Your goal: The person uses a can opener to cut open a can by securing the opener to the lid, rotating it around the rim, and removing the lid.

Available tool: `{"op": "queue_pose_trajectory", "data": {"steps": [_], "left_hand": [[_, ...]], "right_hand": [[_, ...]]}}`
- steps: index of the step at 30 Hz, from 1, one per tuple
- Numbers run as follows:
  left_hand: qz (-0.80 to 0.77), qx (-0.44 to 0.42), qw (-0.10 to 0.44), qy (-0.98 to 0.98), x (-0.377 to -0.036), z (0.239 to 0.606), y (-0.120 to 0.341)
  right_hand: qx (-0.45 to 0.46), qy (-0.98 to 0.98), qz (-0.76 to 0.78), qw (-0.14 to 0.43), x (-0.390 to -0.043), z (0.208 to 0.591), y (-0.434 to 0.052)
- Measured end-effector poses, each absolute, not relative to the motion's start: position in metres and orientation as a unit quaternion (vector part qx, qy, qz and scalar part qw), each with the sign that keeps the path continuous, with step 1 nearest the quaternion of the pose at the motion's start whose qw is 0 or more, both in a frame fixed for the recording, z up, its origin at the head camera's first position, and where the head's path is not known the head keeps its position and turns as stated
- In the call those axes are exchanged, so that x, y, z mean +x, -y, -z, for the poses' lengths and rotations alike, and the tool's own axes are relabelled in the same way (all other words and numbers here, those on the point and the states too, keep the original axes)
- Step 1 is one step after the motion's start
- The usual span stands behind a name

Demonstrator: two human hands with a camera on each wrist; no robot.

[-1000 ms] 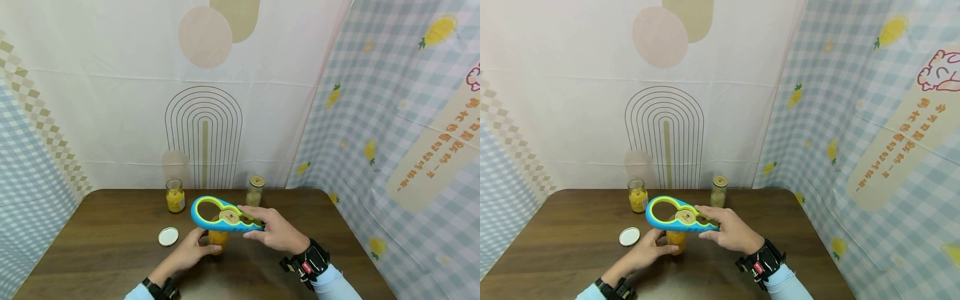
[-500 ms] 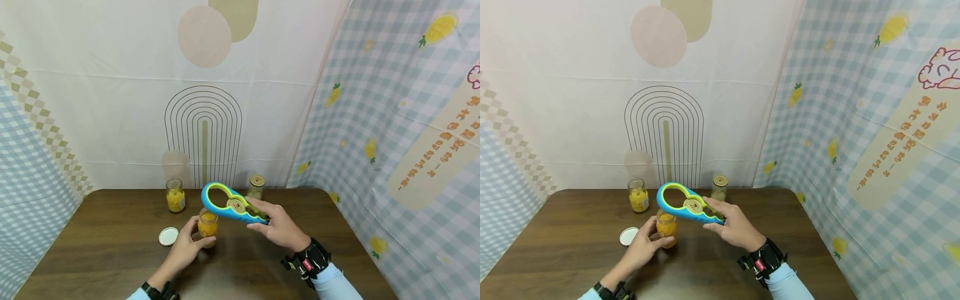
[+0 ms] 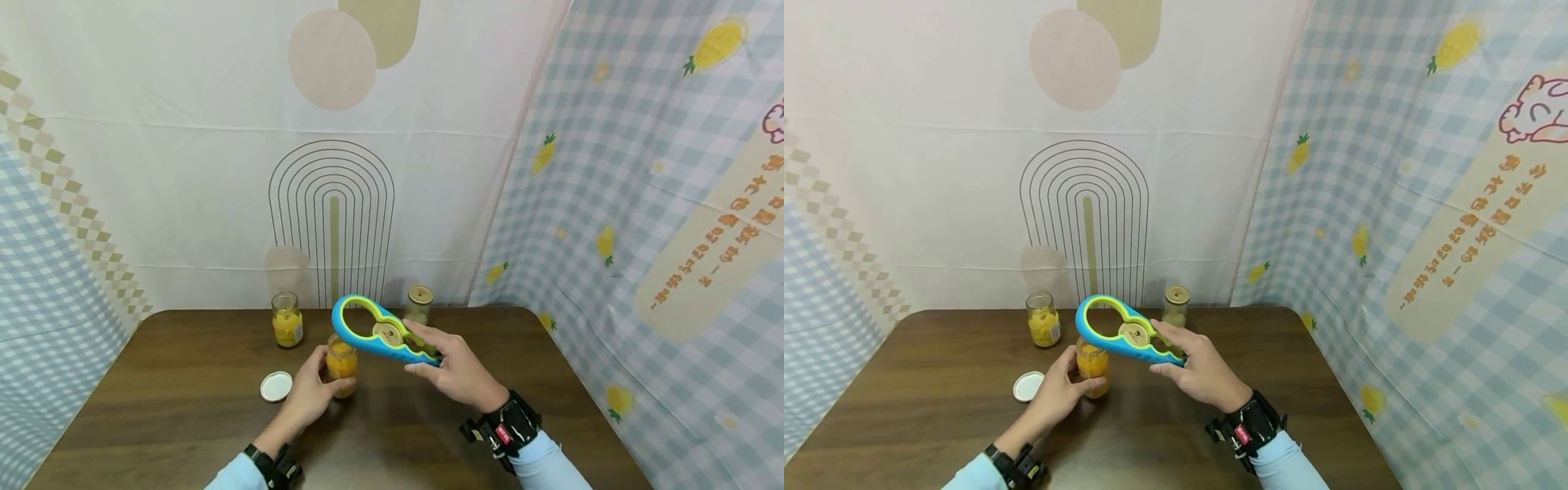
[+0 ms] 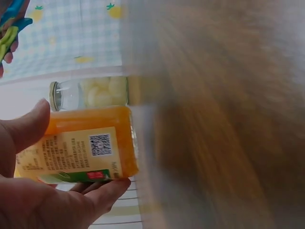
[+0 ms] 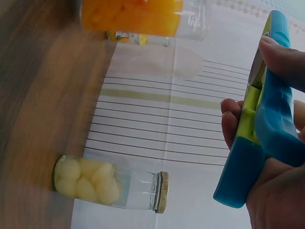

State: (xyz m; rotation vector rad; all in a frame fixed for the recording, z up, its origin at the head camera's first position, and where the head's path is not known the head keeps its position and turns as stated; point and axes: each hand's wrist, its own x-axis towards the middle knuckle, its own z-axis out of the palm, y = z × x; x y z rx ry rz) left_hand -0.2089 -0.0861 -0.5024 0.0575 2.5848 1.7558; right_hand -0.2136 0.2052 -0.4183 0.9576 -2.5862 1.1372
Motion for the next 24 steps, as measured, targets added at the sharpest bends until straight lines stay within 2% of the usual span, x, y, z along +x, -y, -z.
{"op": "queue_pose_trajectory", "data": {"steps": [13,24], "left_hand": [[-0.556,0.009,0.008,-0.831,-0.230,0.509,0.078],[-0.469,0.055,-0.043,-0.880,-0.257,0.516,0.077]], "right_hand": [[0.317,0.867,-0.377,0.077,-0.212,0.417,-0.207],[0.317,0.866,-0.377,0.081,-0.210,0.422,-0.209]]}}
